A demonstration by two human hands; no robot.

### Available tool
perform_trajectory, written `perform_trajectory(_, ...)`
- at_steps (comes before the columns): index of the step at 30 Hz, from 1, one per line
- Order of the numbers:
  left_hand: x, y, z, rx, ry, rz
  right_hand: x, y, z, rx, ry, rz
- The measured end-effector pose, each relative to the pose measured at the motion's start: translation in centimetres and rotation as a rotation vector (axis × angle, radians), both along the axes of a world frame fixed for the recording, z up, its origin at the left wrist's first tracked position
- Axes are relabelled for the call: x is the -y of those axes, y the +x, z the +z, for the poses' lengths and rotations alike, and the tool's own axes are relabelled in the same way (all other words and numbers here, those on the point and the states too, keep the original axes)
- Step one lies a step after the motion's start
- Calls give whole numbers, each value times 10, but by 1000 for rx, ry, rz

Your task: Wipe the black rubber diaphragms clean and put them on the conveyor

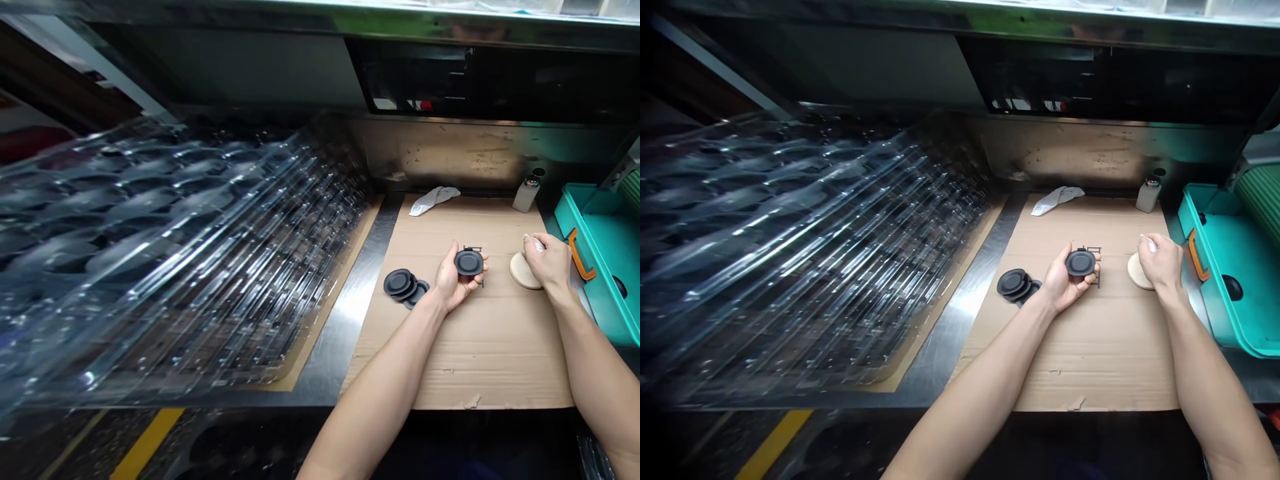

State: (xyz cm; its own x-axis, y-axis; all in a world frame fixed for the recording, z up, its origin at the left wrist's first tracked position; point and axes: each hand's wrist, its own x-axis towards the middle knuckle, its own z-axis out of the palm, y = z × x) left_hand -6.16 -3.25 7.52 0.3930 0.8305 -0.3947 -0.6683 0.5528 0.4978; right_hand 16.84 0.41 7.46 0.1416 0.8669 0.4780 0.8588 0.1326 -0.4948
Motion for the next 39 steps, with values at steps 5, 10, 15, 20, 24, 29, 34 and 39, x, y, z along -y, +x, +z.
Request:
perform_trajectory(5,2,1,-2,10,133,22,5,14,6,300,-274,-118)
perform_trajectory(10,-2,-1,-3,49,140,134,21,6,19,468,-387,-1)
perform_trajectory(15,-10,2,-13,104,152,235,26,-13,16,344,-425,240)
perform_trajectory(20,-9,13,-23,110,118,236,43,-69,-7,49,-98,402)
perform_trajectory(24,-6,15,-24,146,97,209,52,-100,-18,181,-130,367)
perform_trajectory(29,-7,16,-28,111,89,221,53,-102,-9,266,-195,331)
perform_trajectory(34,-6,13,-31,80,108,201,57,-104,-10,298,-241,314)
perform_trajectory(39,-7,12,-28,47,140,270,41,-84,-14,102,-191,314)
